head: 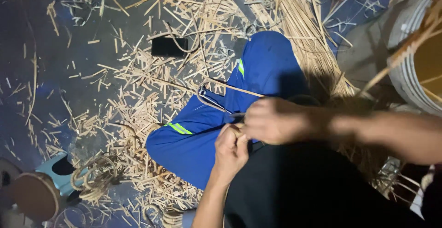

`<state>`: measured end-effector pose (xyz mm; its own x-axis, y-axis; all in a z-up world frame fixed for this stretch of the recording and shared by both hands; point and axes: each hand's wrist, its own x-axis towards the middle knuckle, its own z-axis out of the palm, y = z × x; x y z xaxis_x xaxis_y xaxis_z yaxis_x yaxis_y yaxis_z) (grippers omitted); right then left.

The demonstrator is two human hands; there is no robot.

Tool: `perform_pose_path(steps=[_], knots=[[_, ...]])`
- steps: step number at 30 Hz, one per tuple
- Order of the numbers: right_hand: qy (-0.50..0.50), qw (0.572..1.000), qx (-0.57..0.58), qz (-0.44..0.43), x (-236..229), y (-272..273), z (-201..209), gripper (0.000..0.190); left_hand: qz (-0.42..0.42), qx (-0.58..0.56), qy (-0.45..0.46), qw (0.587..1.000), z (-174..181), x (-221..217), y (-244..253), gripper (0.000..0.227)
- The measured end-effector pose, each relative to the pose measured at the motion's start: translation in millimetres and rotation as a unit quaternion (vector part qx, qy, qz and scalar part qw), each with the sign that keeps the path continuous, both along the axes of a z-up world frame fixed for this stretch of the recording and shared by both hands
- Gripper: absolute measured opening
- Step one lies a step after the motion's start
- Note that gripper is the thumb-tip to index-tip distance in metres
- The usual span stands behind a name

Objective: The recorder is peeling and shaping bamboo strips for furniture or basket weaving.

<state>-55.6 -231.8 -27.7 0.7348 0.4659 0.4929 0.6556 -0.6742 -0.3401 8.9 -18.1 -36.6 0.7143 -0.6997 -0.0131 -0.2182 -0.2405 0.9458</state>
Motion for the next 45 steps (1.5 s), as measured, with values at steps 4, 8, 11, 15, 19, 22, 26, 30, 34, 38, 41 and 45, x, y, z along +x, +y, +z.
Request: perform_pose_path(steps=[4, 8, 11, 15, 19, 22, 26, 30, 34, 38, 41, 45], knots=[[0.369, 0.915, 0.146, -0.064, 12.0, 5.6, -42.3, 0.015, -0.093, -0.010, -0.110, 0.989, -0.9, 0.0, 5.1, 0.020], [0.473, 0.854, 0.208, -0.062, 27.0, 7.1, -63.0, 0.027, -0.111, -0.005, -0.120, 0.987, 7.4, 0.5, 8.8, 0.018], [0.683, 0.677, 0.271, -0.038, 37.8, 6.4, -63.0, 0.029, -0.093, -0.021, -0.169, 0.981, 4.4, -1.8, 9.9, 0.019], [0.729, 0.616, 0.298, 0.021, 49.0, 2.7, -71.4, 0.025, -0.126, -0.042, -0.238, 0.962, 2.4, 1.0, 3.8, 0.019], [0.734, 0.623, 0.247, 0.113, 58.3, -23.2, -76.8, 0.048, -0.123, -0.048, -0.226, 0.965, -13.7, -1.6, 2.4, 0.021], [0.617, 0.783, 0.067, 0.020, 72.1, -56.7, -44.3, 0.057, -0.050, -0.019, -0.205, 0.977, -24.7, 0.2, 7.5, 0.018], [0.620, 0.731, -0.160, -0.237, 65.1, -97.6, 28.4, 0.070, 0.089, 0.032, -0.021, 0.995, -42.6, -0.6, 18.4, 0.007], [0.603, 0.752, -0.179, -0.198, 8.7, -104.1, 33.5, 0.047, 0.138, -0.014, 0.088, 0.986, -56.0, -0.3, 16.4, 0.005], [0.392, 0.878, -0.142, -0.234, -14.6, -44.0, -8.9, 0.021, 0.138, -0.019, 0.136, 0.981, -61.2, 1.2, 13.5, 0.004], [0.175, 0.978, -0.054, -0.096, -2.8, 15.7, -11.4, 0.023, 0.127, 0.043, 0.167, 0.977, -59.4, 0.6, 10.7, 0.004], [-0.058, 0.989, -0.024, -0.132, 10.0, 25.1, 3.5, 0.022, 0.142, -0.006, 0.226, 0.964, -66.8, -0.9, 12.4, 0.005], [-0.064, 0.994, -0.046, -0.078, 17.6, 26.3, -13.1, 0.026, 0.126, -0.004, 0.162, 0.979, -38.1, 3.0, 15.2, 0.007]])
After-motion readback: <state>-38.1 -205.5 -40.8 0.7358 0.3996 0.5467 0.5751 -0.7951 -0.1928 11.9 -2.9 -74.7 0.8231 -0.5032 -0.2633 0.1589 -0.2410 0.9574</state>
